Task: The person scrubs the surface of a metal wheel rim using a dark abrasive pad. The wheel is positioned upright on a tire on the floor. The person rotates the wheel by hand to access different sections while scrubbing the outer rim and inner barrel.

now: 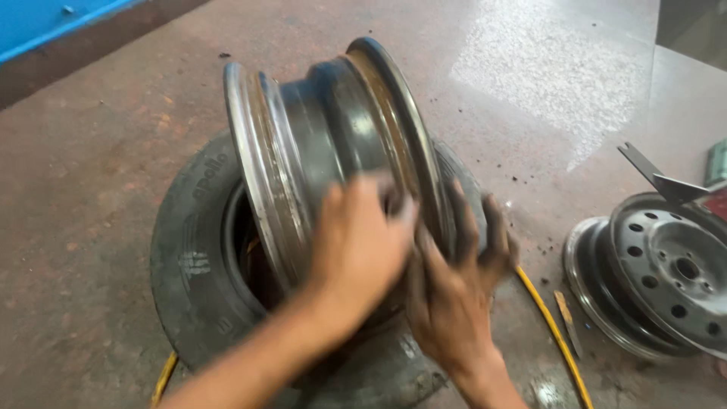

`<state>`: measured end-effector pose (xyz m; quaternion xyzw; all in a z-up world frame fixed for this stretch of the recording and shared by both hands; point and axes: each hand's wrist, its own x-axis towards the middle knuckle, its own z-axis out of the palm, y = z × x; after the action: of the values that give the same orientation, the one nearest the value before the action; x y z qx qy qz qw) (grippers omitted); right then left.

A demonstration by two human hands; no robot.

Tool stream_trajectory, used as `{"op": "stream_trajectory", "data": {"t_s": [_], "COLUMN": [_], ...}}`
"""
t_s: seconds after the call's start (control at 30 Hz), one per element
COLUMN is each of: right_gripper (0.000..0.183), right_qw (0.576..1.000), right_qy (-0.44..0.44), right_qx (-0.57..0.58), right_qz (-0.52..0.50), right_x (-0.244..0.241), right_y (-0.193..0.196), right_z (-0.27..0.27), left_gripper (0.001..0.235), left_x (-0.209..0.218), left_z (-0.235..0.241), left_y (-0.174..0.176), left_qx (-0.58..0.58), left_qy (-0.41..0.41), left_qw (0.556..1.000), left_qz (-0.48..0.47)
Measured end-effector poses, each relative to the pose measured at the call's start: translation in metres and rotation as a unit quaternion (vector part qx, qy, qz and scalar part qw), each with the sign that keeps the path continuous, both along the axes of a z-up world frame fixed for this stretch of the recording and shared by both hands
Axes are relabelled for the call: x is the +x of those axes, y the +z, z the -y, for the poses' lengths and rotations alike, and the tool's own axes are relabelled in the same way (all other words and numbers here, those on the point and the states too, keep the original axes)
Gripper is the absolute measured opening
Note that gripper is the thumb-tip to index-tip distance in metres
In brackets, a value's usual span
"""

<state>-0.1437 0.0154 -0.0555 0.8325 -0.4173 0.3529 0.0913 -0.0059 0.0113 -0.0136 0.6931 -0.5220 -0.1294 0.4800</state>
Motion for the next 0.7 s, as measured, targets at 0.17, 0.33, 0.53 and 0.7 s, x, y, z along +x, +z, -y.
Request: {"op": "stream_trajectory", "data": {"t_s": [0.17,0.33,0.53,0.7], "right_gripper": [0.029,0.034,0.032,0.035], "right_qw": [0.997,0.999,0.997,0.998], "right_qy": [0.063,0.018,0.063,0.057], "right_qx": [0.04,0.041,0.03,0.003], "right_qz": [0.01,0.007,0.025,0.039], "right_x": [-0.003,-0.014,-0.006,-0.023], "right_y": [0.003,-0.018,-0.015,-0.035], "right_z": [0.043,-0.011,0.035,-0.002], "left_gripper": [0.025,0.013,0.019,0.013], "left_x": [0.015,-0.015,0.01,-0.026], "left_z": [0.029,-0.026,0.015,-0.033], "left_y": [0.014,0.005,0.016,-0.004], "left_qx": [-0.042,-0.031,-0.023,-0.027], "left_qy": [0.029,-0.006,0.016,-0.013], "left_qw": [0.999,0.999,1.0,0.999], "left_qz": [0.001,0.003,0.012,-0.026]}}
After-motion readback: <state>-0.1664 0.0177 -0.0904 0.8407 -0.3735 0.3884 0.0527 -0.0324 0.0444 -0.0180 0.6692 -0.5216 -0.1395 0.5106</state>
